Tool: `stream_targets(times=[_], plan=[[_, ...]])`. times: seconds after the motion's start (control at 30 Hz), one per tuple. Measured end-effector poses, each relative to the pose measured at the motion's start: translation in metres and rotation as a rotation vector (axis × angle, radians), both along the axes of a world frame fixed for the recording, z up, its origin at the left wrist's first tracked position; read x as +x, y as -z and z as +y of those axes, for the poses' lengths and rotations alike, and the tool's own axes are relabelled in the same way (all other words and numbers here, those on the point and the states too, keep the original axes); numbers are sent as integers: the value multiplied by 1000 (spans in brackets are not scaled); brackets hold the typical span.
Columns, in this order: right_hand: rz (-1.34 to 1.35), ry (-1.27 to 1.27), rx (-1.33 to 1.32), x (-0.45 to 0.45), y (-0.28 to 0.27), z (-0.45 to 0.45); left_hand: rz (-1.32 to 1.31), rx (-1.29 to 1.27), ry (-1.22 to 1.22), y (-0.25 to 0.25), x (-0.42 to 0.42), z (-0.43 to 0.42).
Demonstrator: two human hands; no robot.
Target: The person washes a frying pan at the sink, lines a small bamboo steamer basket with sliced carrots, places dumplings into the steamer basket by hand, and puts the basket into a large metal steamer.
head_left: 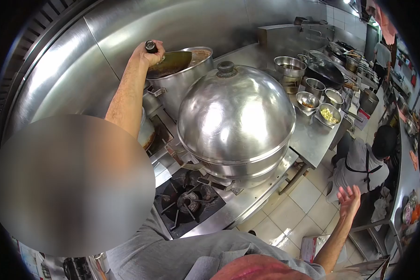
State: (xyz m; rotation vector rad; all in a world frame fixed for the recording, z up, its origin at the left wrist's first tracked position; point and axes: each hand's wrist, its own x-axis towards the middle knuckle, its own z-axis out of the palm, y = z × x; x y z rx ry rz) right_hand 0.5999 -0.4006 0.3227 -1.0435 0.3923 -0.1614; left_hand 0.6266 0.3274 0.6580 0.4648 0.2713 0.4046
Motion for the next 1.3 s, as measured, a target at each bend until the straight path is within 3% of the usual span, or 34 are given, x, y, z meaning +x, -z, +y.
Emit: stream_targets(times=[0.37, 0.47, 0.77, 0.87, 1.17, 1.3], plan=[[180, 20, -31, 4, 66, -5, 84, 116, -25, 7, 27, 15], [200, 11, -24, 5, 84, -9, 150, 200, -157, 7, 20, -3], [274, -15, -40, 10, 105, -2, 209, 364, -248, 16, 11, -12], [295, -32, -54, 12, 110, 0, 307, 443, -179, 21, 13, 6], [328, -83, -71, 17, 123, 4, 460, 750, -247, 34, -5, -5], [336, -115, -100, 20, 124, 8, 580, 1069, -360, 44, -16, -21]])
